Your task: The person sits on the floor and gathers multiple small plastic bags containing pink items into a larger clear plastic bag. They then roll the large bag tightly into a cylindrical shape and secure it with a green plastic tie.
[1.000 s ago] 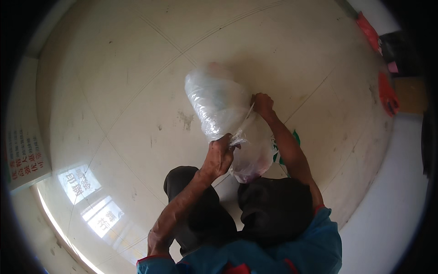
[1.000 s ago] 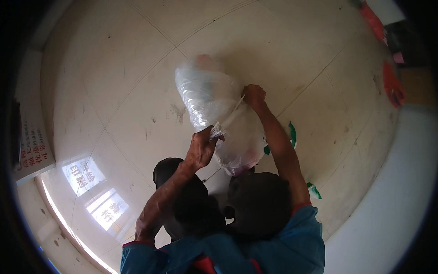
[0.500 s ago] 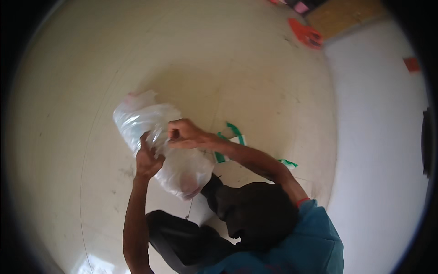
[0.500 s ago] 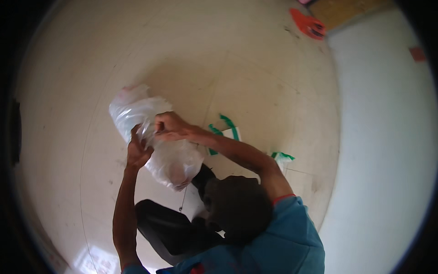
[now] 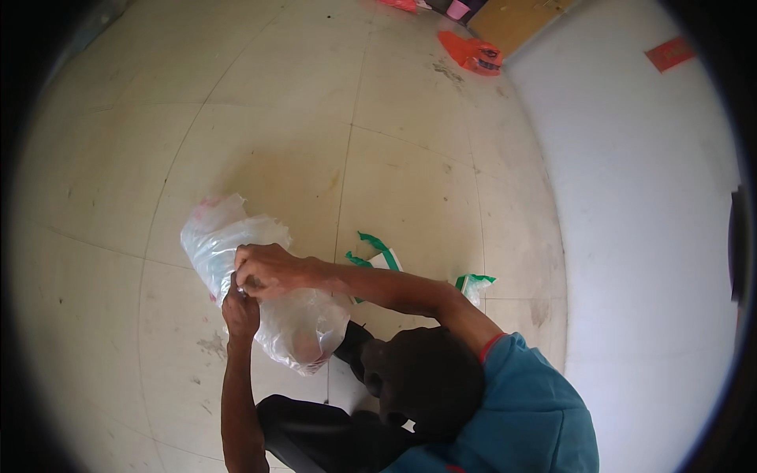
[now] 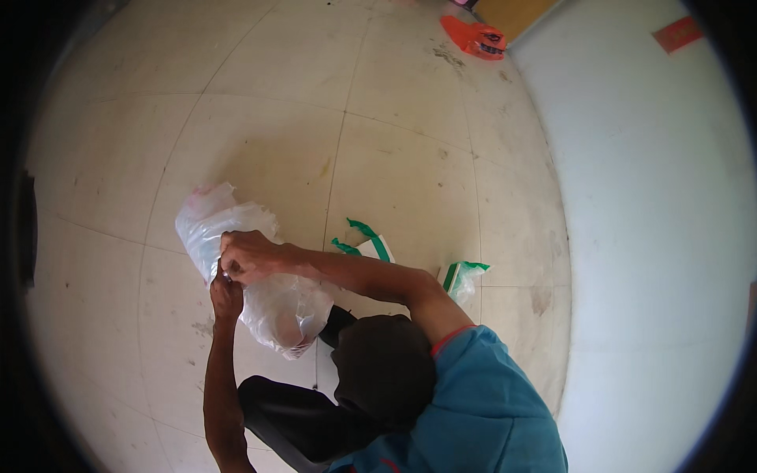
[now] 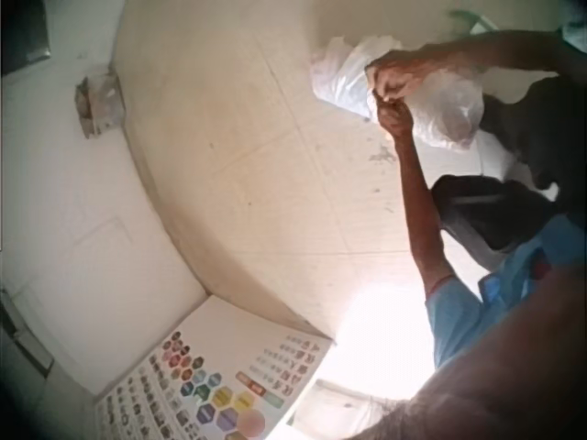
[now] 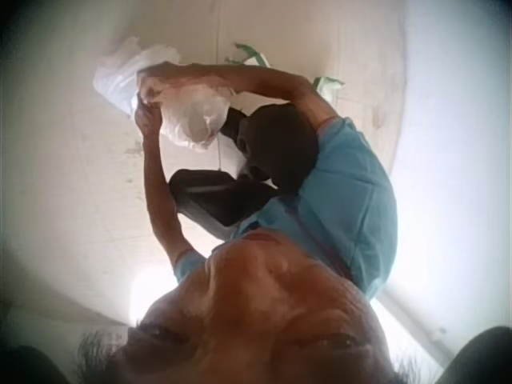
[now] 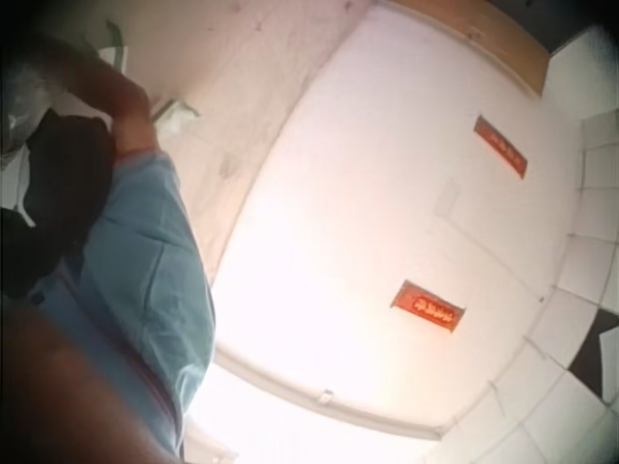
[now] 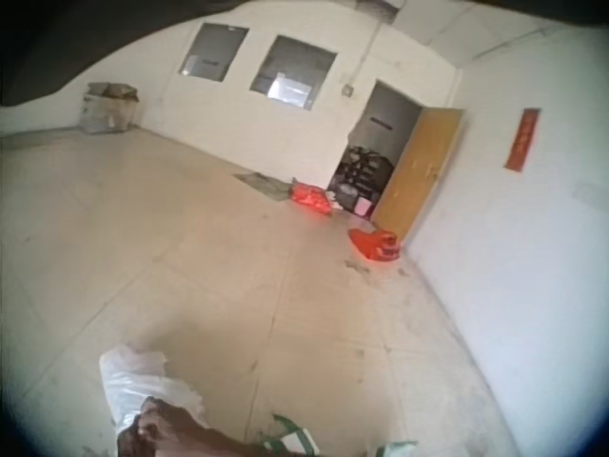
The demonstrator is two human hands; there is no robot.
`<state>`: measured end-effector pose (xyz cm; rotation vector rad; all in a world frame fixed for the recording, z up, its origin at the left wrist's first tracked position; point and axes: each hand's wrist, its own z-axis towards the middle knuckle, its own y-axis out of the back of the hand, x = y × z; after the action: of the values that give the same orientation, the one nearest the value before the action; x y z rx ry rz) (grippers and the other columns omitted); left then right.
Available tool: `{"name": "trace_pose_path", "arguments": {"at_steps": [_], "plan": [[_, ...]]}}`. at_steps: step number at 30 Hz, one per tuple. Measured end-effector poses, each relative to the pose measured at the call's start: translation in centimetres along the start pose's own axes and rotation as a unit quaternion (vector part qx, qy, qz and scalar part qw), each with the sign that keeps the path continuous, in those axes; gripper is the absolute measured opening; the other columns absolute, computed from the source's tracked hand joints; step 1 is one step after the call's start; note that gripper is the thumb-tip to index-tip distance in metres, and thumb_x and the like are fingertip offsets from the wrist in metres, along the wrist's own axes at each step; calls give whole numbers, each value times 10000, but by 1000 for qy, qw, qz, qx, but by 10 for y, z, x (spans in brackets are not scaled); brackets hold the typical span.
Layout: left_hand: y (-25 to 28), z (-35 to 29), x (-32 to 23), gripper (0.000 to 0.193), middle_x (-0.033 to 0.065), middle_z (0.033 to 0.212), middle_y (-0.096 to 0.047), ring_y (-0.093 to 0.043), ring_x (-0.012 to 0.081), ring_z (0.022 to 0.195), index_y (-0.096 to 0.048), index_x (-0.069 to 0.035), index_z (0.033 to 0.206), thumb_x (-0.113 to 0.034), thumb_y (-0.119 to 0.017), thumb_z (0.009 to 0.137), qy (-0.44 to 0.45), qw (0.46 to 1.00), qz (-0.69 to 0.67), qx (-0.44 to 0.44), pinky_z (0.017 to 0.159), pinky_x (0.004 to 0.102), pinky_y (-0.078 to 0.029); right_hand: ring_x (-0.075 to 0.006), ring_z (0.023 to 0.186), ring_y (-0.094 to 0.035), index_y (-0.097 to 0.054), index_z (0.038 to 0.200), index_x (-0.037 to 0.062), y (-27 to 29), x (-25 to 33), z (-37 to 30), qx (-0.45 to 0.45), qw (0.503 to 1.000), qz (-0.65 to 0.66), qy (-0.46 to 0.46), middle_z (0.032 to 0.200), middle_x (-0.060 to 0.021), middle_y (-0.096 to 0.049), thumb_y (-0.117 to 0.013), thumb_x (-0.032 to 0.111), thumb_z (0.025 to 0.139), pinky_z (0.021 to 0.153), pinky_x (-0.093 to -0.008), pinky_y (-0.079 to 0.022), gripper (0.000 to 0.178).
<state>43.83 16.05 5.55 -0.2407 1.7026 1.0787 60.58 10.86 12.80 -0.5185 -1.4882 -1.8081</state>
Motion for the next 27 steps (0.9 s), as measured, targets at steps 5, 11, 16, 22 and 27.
{"name": "trace_pose_path", "arguments": {"at_steps": [5,11,16,22,27], "plan": [[1,4,-17,499,267,1103,-619,-633,360,932,-534,57,1277,-361,-409,1034,47,992,-103,45,756,425,-514,-257,907,-601,-696,921,75,-8,-33,-10,-64,997,-43,-16,989,-81,-578,-631,125,798,748,-395,-505,148],[7,1,-21,489,182,949,-643,-604,243,735,-559,59,1252,-354,-407,1040,67,989,-132,15,637,347,-517,-298,856,-608,-685,866,84,4,-30,-9,7,993,-118,-14,862,-90,-599,-608,129,806,726,-412,-497,107],[7,-2,-46,356,240,986,-673,-649,333,772,-608,31,1216,-209,-480,986,-16,998,-11,-64,694,416,-522,-309,719,-624,-671,800,80,21,-47,-31,-7,983,-143,-116,725,-93,-612,-623,126,787,626,-422,-482,68],[15,-5,-74,325,256,896,-659,-624,430,792,-610,-18,1229,-89,-523,924,-115,974,188,-44,742,505,-488,-178,584,-632,-672,810,22,53,-21,-52,44,839,369,-397,643,-42,-585,-667,174,846,420,-295,-364,156],[11,0,-75,319,234,800,-635,-616,385,696,-633,-95,1258,-143,-554,953,-45,989,137,-23,663,468,-489,-152,580,-621,-678,897,6,42,-17,-79,45,722,548,-421,694,-47,-592,-664,166,887,410,-249,-327,162]]}}
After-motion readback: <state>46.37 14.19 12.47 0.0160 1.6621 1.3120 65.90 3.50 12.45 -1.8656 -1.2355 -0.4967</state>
